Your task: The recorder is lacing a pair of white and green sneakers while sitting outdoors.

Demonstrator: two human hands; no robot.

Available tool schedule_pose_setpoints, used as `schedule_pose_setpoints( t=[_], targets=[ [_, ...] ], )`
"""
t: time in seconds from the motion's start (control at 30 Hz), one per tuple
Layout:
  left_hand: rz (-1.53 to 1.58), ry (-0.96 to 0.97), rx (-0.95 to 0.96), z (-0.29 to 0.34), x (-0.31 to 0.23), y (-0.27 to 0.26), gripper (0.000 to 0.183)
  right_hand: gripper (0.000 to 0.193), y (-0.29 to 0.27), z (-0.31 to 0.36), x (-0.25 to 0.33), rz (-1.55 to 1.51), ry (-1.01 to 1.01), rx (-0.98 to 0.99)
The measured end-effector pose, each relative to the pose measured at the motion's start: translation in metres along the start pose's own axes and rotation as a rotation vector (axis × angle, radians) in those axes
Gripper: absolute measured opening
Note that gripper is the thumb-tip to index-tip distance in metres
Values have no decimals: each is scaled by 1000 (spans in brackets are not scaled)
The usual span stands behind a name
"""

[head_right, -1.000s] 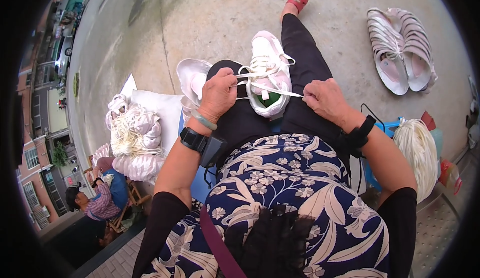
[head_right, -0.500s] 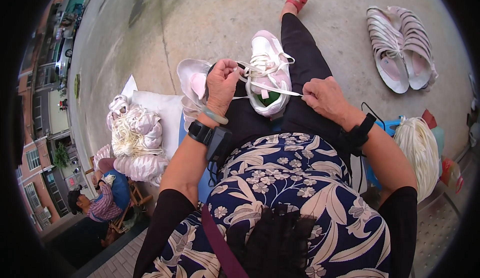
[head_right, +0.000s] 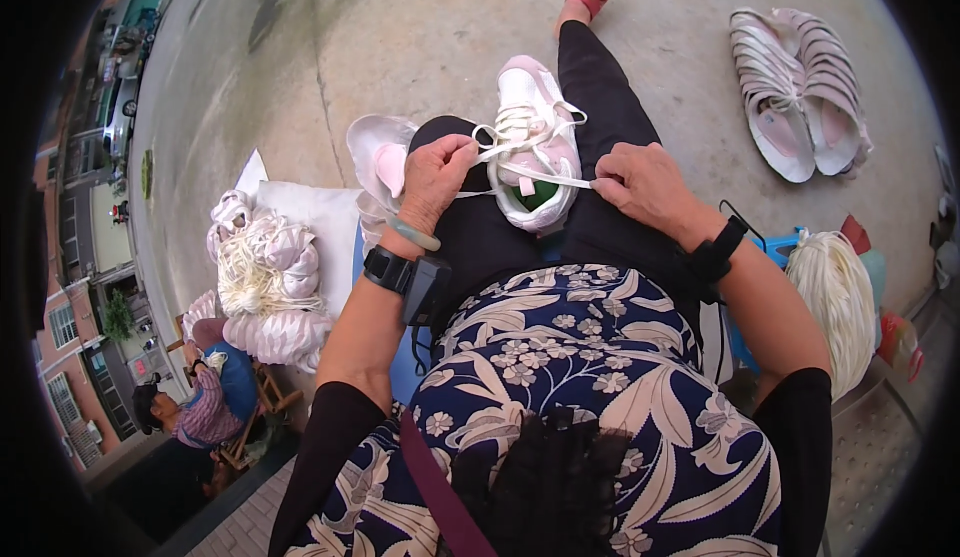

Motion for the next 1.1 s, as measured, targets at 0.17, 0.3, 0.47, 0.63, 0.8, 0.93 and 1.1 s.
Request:
schedule_pose_setpoints(
  t=[0.17, 0.3, 0.47, 0.63, 0.8, 0.93, 1.1],
  targets=[
    [-389, 417, -279, 19, -70, 3, 9, 11, -5, -20, 16, 42, -65, -149],
    [-452, 565, -249, 19, -87, 33, 9, 27, 1, -30, 30, 50, -120, -249],
    [-549, 477, -232, 10, -75, 56, 8, 31, 13, -40, 25, 128, -77, -228],
    [-541, 377, -251, 3, -64, 57, 8, 30, 21, -41, 17, 132, -26, -209],
    [-464, 300, -230, -5, -51, 57, 11, 31, 23, -46, 16, 93, -52, -202],
    [-420, 262, -225, -9, -45, 59, 14, 34, 23, -47, -4, -107, 142, -124],
    [-396, 232, -201, -12, -39, 60, 15, 35, 26, -46, -4, -58, 116, -139]
  ],
)
Point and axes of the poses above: each hand's wrist, its own z-axis away from the middle knuckle, its own y-axis out of the palm, x = y × z, the point moved 9 cm from there along -z, towards the middle knuckle, and after that the axes turned 11 degrees about x, right-handed, at the moved point
